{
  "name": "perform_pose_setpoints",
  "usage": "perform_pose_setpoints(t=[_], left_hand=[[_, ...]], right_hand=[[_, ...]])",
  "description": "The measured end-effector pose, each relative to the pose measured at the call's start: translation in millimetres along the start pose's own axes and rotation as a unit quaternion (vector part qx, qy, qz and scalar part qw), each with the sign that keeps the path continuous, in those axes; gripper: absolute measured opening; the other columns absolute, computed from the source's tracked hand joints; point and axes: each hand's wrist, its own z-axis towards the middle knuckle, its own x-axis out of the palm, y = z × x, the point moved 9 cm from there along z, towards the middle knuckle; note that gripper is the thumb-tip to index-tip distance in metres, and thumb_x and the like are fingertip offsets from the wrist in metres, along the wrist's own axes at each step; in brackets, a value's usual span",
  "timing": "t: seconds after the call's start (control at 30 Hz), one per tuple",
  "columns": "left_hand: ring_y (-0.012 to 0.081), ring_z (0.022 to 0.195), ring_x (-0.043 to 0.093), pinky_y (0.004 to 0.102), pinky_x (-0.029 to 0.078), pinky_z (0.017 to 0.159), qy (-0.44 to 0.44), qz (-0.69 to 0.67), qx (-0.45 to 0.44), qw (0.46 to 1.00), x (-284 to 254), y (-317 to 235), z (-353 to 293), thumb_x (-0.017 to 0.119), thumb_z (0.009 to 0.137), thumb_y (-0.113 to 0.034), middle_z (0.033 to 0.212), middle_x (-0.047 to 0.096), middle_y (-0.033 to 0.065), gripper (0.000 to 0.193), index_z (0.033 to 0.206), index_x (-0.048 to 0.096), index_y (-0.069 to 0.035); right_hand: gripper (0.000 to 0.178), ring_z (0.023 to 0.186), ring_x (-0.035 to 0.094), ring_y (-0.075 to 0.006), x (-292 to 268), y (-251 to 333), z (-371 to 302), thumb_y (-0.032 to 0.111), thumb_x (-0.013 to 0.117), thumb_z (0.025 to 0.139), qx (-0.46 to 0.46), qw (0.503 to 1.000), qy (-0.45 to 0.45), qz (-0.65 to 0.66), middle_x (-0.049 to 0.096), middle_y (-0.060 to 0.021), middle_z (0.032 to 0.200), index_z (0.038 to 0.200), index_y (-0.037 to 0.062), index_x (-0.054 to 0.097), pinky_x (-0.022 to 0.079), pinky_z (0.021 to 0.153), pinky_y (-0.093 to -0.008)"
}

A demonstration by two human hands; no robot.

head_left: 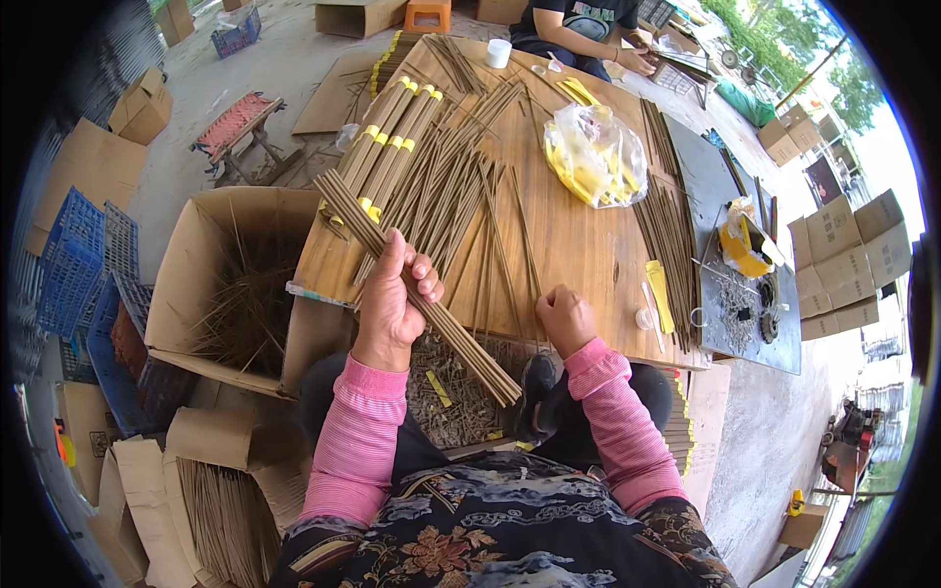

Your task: The person gathers thin wooden sticks, aligns them into bundles, and secures each bundle with yellow tape. They repeatedly pick up sticks, arrange them, and wrap the tape around the ends to hold them together.

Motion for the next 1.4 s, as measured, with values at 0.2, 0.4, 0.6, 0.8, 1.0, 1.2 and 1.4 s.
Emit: perform_pose_setpoints(t=[0.2, 0.4, 0.6, 0.8, 1.0, 1.2, 1.4], left_hand=[[0.0191, 0.064, 0.062, 0.0351, 0.055, 0.061, -0.001, 0.003, -0.018, 1.000, -15.5, 4.6, 2.2, 0.061, 0.079, -0.043, 0.071, 0.060, 0.0093, 0.035, 0.069, 0.047, -0.013], [0.0212, 0.068, 0.063, 0.0369, 0.055, 0.065, 0.002, 0.022, -0.011, 1.000, -5.2, 3.9, -2.3, 0.057, 0.081, -0.043, 0.075, 0.061, 0.0111, 0.036, 0.072, 0.050, -0.010], [0.0225, 0.069, 0.063, 0.0377, 0.056, 0.065, 0.007, 0.004, -0.008, 1.000, -3.6, 2.9, -4.0, 0.056, 0.082, -0.042, 0.074, 0.061, 0.0116, 0.036, 0.073, 0.051, -0.008], [0.0214, 0.064, 0.062, 0.0361, 0.056, 0.061, 0.035, -0.031, -0.024, 0.999, -5.6, 6.5, -1.6, 0.057, 0.082, -0.042, 0.070, 0.059, 0.0085, 0.034, 0.073, 0.050, -0.009], [0.0140, 0.050, 0.049, 0.0271, 0.046, 0.049, 0.014, -0.042, -0.030, 0.999, -4.2, 5.8, -4.0, 0.059, 0.082, -0.041, 0.060, 0.048, 0.0014, 0.033, 0.071, 0.045, -0.013], [0.0092, 0.048, 0.042, 0.0224, 0.037, 0.044, 0.009, -0.033, -0.026, 0.999, -1.3, 2.8, -6.6, 0.055, 0.085, -0.039, 0.058, 0.044, -0.0018, 0.030, 0.073, 0.045, -0.013], [0.0087, 0.045, 0.041, 0.0227, 0.036, 0.041, 0.019, -0.026, -0.018, 0.999, -2.9, 0.7, -6.0, 0.058, 0.084, -0.037, 0.055, 0.041, -0.0029, 0.030, 0.070, 0.044, -0.014]], right_hand=[[0.006, 0.053, 0.055, -0.0198, -40.7, 39.0, -7.2, 0.002, 0.058, 0.074, -0.033, 0.974, -0.042, 0.220, 0.055, -0.0113, 0.060, 0.077, -0.0004, 0.053, 0.044, 0.052, -0.0273], [0.025, 0.056, 0.053, -0.0194, -75.6, 127.3, -53.1, -0.001, 0.060, 0.072, -0.180, 0.957, -0.019, 0.229, 0.052, -0.0098, 0.065, 0.097, 0.0005, 0.058, 0.043, 0.052, -0.0276], [0.028, 0.058, 0.055, -0.0273, -66.6, 152.6, -72.0, 0.001, 0.061, 0.071, -0.273, 0.939, -0.002, 0.208, 0.054, -0.0128, 0.069, 0.098, 0.0007, 0.058, 0.045, 0.050, -0.0329], [0.031, 0.060, 0.056, -0.0255, -64.2, 165.3, -82.0, 0.002, 0.062, 0.070, -0.333, 0.927, -0.001, 0.173, 0.053, -0.0105, 0.070, 0.101, -0.0005, 0.058, 0.047, 0.052, -0.0332], [0.034, 0.065, 0.056, -0.0242, -64.4, 171.4, -86.7, 0.002, 0.063, 0.069, -0.352, 0.926, 0.005, 0.136, 0.053, -0.0094, 0.073, 0.102, -0.0004, 0.057, 0.047, 0.054, -0.0326], [0.036, 0.067, 0.056, -0.0246, -59.7, 172.1, -88.0, 0.003, 0.063, 0.069, -0.355, 0.926, 0.036, 0.126, 0.053, -0.0093, 0.075, 0.104, 0.0006, 0.057, 0.047, 0.055, -0.0323], [0.039, 0.070, 0.057, -0.0271, -53.3, 165.7, -84.7, 0.008, 0.066, 0.069, -0.324, 0.934, 0.070, 0.133, 0.055, -0.0109, 0.078, 0.106, -0.0004, 0.055, 0.048, 0.058, -0.0328]])
